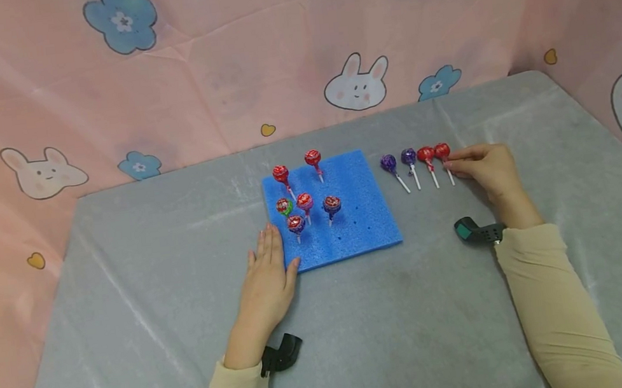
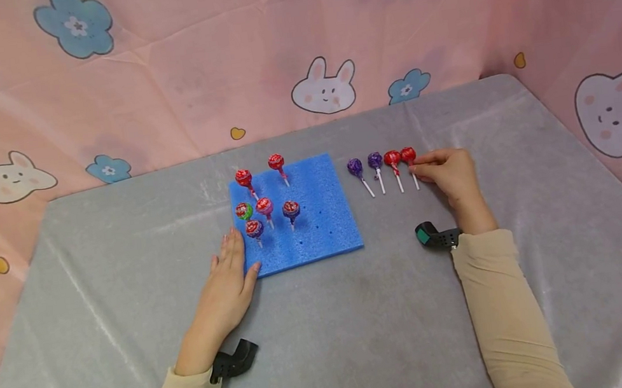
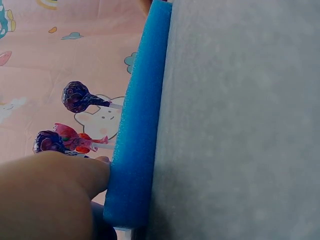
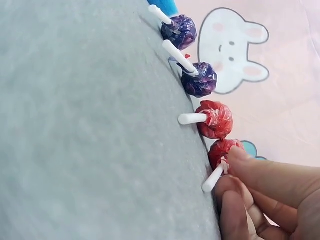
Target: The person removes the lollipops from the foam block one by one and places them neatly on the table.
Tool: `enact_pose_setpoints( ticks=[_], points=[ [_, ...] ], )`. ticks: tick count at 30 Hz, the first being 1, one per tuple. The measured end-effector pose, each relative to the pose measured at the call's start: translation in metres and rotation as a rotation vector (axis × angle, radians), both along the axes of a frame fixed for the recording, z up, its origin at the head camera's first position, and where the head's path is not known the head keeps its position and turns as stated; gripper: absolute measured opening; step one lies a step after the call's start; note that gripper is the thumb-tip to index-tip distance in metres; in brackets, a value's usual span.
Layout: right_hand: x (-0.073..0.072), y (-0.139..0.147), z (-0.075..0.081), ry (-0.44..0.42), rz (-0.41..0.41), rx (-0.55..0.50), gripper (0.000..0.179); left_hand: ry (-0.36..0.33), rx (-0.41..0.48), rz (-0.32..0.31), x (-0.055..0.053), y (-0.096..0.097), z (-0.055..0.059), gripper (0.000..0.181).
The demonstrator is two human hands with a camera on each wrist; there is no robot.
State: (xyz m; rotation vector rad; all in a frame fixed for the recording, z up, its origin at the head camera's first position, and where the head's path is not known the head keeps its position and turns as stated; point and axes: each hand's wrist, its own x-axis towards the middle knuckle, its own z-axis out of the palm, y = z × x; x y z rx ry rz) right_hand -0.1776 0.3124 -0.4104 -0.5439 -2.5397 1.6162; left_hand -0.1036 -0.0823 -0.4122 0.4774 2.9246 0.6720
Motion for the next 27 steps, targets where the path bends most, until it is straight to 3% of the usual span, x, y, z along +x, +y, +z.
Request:
enact_pose_setpoints(
  ticks=[14,19,24,27],
  points=[
    [0.004,-0.006,0.011,0.037,-0.052,-0.105,0.032,-0.011,-0.018,-0.004,0.0,0.001,0.001,0.065],
    [0.004,-0.01,0.02,0.021,-0.019,-0.154,0.026,-0.013,-0.025,-0.007,0.0,0.001,0.001,0.065],
    [0.006,-0.016,0.03,0.083,0.057,-0.234,0.019,-0.011,-0.028,-0.005,0.0,0.0,0.001,0.065],
    [0.007,-0.024,0.036,0.104,0.124,-0.212,0.024,-0.012,-0.025,-0.003,0.0,-0.001,0.0,0.065]
  ],
)
